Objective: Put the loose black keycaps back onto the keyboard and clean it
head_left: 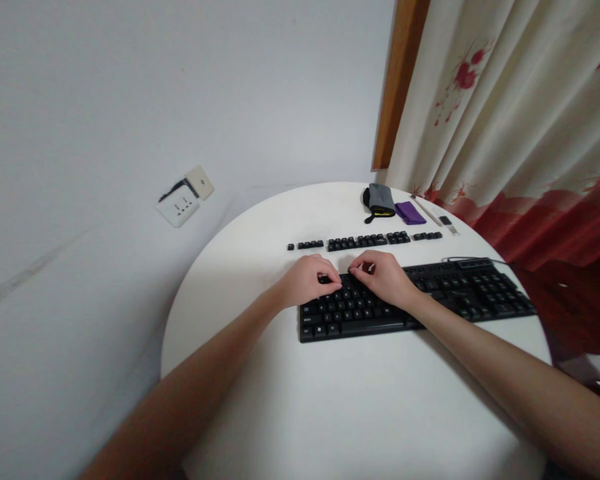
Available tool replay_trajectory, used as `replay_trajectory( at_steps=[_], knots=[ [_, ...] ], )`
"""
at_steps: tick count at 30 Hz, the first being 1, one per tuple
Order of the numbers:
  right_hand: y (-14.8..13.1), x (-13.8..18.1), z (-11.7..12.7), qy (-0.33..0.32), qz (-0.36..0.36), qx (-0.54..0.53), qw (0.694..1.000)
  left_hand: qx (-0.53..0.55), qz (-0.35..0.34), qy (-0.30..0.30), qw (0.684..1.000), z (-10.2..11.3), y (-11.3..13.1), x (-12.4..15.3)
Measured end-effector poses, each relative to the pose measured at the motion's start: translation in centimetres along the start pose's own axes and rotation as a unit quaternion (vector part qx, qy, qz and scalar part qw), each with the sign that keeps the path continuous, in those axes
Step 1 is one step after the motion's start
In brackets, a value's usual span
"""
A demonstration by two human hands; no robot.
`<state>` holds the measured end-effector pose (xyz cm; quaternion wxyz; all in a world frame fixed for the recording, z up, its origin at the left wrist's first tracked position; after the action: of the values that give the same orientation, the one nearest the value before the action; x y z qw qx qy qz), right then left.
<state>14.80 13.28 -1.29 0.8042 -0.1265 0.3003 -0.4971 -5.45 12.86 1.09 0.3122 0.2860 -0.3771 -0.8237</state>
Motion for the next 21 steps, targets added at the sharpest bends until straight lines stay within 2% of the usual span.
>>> replay_trajectory(
  at_steps=[6,10,17,21],
  knots=[
    [0.1,0.0,-0.1,0.001,0.003,0.003,1.0,-0.118,-0.03,-0.024,0.992,-0.4,1.5,0.1],
    [0.1,0.0,-0.1,0.005,0.005,0.002,1.0,-0.159,-0.029,-0.034,0.986,-0.5,1.7,0.2],
    [-0.3,-0.1,0.5,0.0,0.012,-0.024,1.0,-0.105,-0.042,-0.058,0.992,-0.1,1.2,0.2],
    [-1.0,0.1,1.1,-0.04,0.054,-0.038,0.997,-0.086,-0.043,-0.051,0.994,-0.1,0.9,0.2]
  ],
)
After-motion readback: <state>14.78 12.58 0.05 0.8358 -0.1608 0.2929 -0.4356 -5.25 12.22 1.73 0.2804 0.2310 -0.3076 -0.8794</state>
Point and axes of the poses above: each hand's wrist, its own x-axis away from the middle knuckle, its own z-axis out of the back of the hand, y = z × x, the point moved 2 cm from there along -x, towards the middle knuckle, and after that the axes turned 14 degrees about x, right-handed, at the moved point
